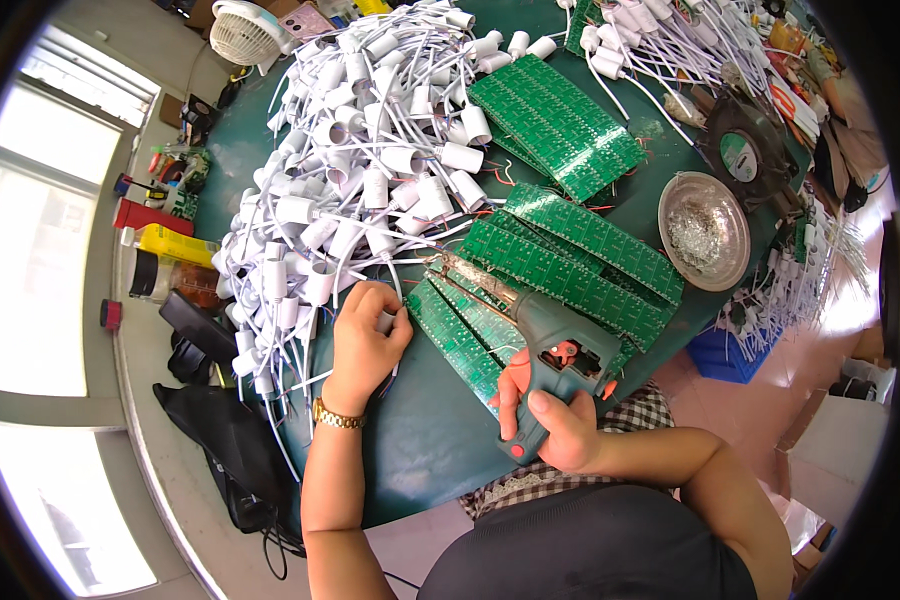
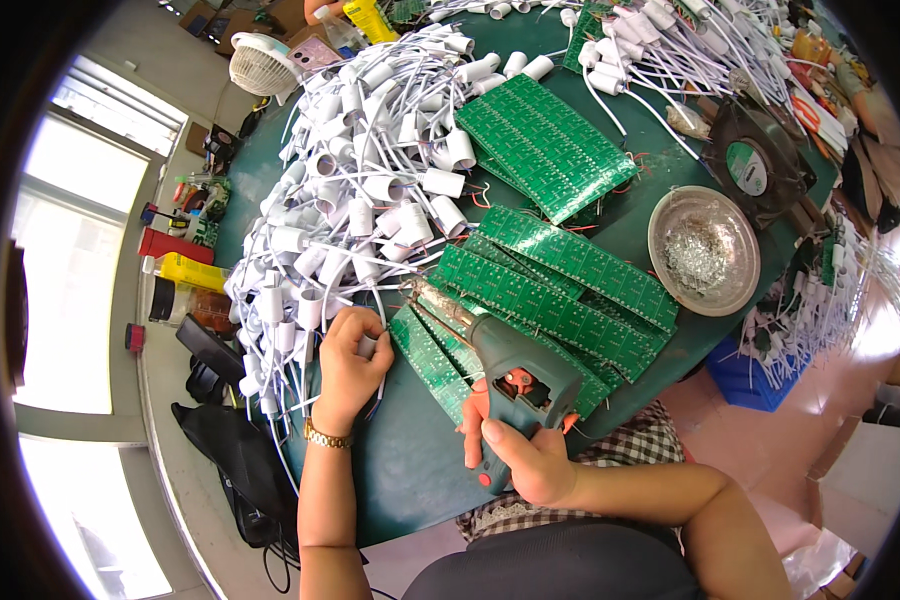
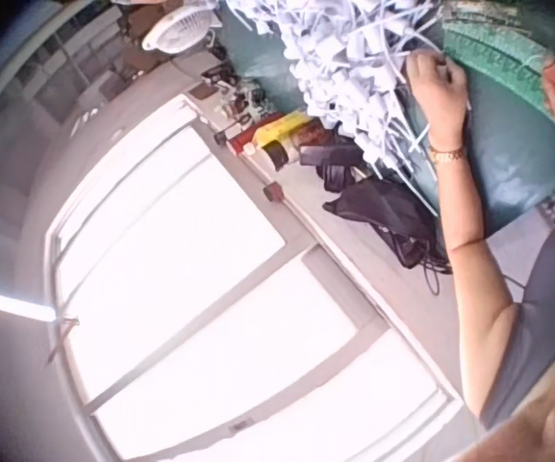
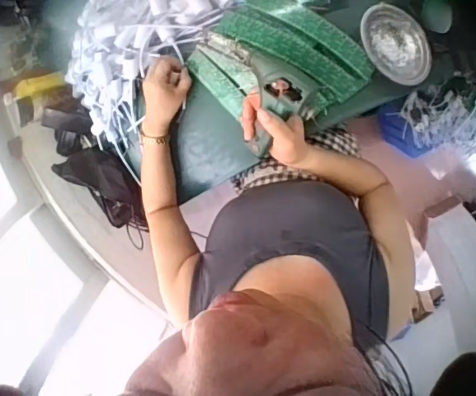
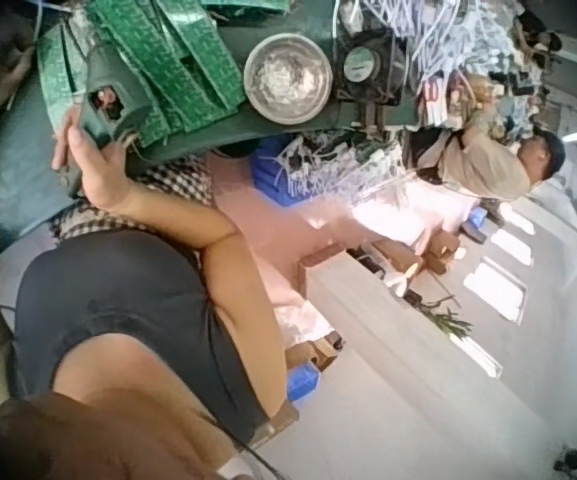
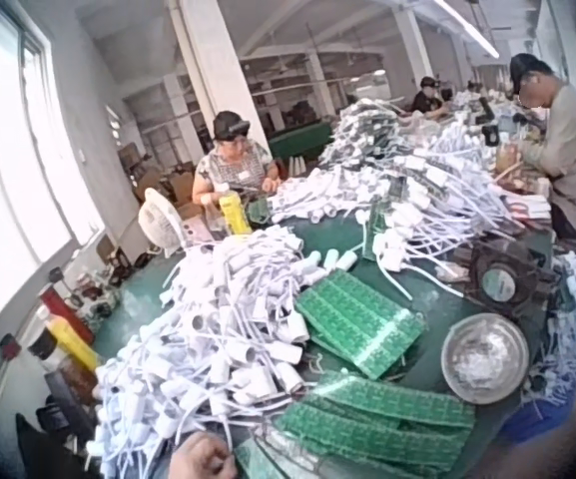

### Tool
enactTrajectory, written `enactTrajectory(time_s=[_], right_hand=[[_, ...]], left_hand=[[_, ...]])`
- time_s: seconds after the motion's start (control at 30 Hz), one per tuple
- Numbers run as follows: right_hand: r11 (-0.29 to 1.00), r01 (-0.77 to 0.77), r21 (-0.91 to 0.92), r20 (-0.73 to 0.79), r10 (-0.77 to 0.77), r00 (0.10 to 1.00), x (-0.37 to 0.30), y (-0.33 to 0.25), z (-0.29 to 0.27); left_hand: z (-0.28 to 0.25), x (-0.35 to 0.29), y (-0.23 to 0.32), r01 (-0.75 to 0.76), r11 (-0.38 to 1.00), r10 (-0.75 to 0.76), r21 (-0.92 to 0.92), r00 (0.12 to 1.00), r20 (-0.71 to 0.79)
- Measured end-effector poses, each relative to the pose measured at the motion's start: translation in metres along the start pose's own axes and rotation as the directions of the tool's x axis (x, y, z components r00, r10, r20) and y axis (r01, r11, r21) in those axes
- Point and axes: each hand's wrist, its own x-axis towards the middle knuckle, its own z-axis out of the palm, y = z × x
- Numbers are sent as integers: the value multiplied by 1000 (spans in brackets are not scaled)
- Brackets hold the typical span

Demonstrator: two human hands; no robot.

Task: The person arranges circuit boards on the table, then attaches wired plastic capsules to the circuit boards one by one using a glue gun.

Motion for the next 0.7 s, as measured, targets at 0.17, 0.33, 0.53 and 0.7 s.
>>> enactTrajectory(time_s=[0.17,0.33,0.53,0.7], right_hand=[[1000,19,-6,12,-19,1000,-2,0,3],[1000,-6,-29,28,7,1000,-3,0,2],[999,-12,-48,-12,11,1000,-9,1,-1],[999,-44,-14,5,44,999,-10,-2,0]], left_hand=[[-24,2,24,-71,993,48,96,974,223],[-27,-6,28,-112,880,37,461,985,169],[-52,4,18,263,947,-220,183,949,-226],[-46,17,-20,86,919,-23,385,986,-168]])
